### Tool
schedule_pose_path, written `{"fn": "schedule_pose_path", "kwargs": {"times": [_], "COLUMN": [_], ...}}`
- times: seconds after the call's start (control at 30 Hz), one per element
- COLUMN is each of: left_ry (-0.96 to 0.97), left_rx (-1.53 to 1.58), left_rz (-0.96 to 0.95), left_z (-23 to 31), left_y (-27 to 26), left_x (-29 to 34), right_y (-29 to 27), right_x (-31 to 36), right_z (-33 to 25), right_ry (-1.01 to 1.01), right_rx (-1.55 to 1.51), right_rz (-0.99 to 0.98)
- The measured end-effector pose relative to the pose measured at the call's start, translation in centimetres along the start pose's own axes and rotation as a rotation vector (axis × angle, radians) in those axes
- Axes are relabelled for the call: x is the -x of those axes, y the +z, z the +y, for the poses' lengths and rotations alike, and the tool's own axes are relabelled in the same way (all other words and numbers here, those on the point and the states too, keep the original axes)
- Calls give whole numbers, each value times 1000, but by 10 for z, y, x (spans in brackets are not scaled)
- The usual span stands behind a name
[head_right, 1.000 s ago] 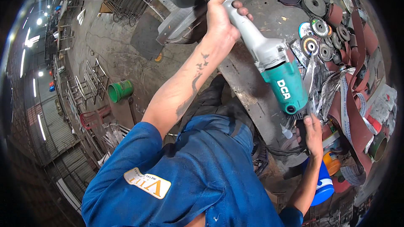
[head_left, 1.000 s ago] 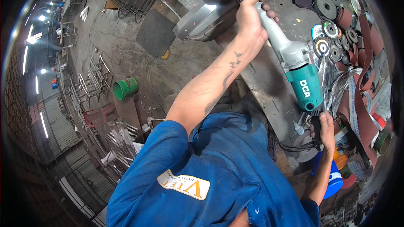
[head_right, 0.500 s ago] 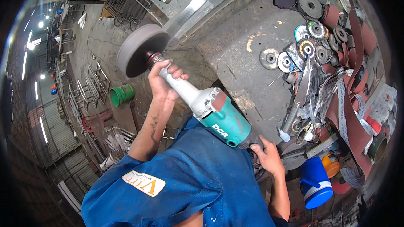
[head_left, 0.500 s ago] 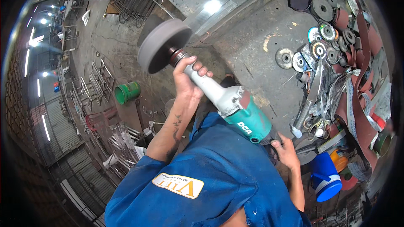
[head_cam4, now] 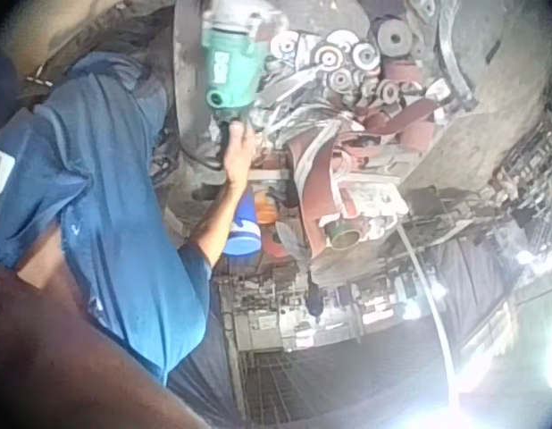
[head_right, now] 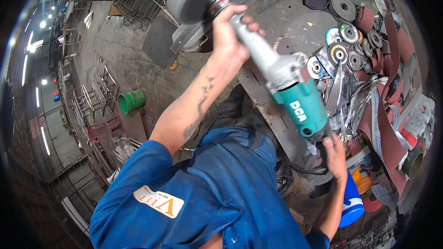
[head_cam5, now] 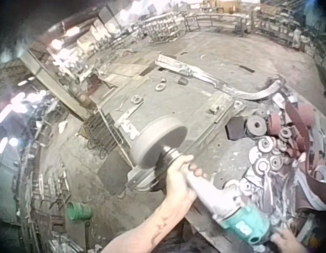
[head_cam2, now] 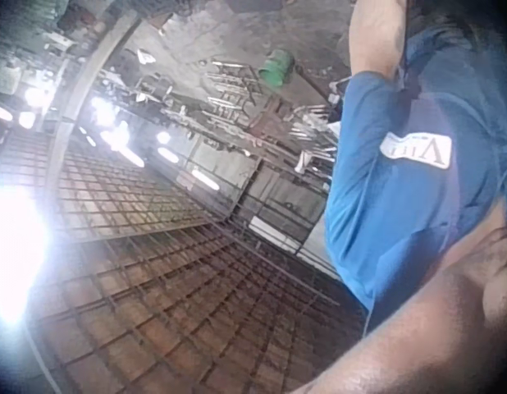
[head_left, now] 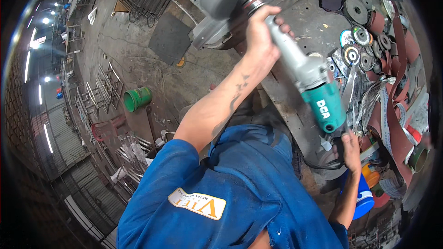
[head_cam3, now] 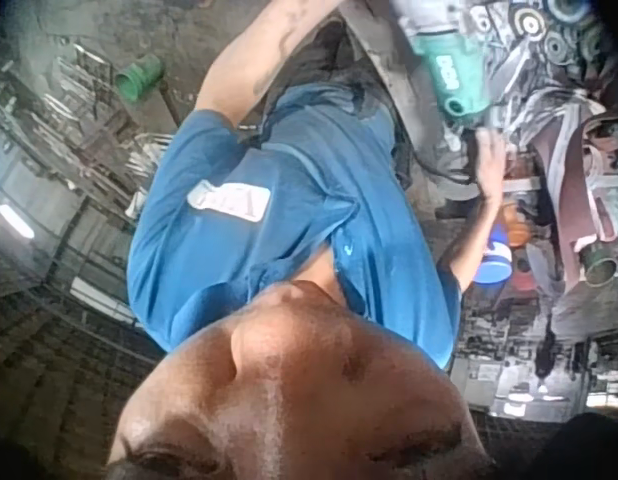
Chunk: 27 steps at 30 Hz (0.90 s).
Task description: The person grinds and smooths metal components using a handheld angle grinder fitted with a grinding disc.
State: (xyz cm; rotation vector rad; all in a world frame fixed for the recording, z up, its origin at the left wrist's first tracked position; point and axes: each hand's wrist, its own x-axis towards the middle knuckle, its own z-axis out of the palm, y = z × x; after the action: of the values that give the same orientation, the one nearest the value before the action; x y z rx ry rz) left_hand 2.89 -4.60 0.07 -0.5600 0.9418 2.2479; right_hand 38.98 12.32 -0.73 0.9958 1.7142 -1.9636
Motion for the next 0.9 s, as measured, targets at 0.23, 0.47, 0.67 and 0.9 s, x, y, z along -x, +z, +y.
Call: {"fn": "schedule_pose_path", "kwargs": {"times": [0.23,0.47,0.67,0.9], "left_ry": [54,42,2,-6], "left_rx": [-23,-60,-51,-41], "left_rz": [223,307,87,40], "left_z": [47,53,9,7], "left_y": [-92,-94,-12,0], "left_x": [86,91,13,5], "right_y": [81,83,25,15], "right_x": [28,27,13,7], "right_z": [26,31,12,-2], "right_ry": [317,279,138,1], "right_rx": [85,78,16,45], "right_rz": [-121,-203,213,67]}}
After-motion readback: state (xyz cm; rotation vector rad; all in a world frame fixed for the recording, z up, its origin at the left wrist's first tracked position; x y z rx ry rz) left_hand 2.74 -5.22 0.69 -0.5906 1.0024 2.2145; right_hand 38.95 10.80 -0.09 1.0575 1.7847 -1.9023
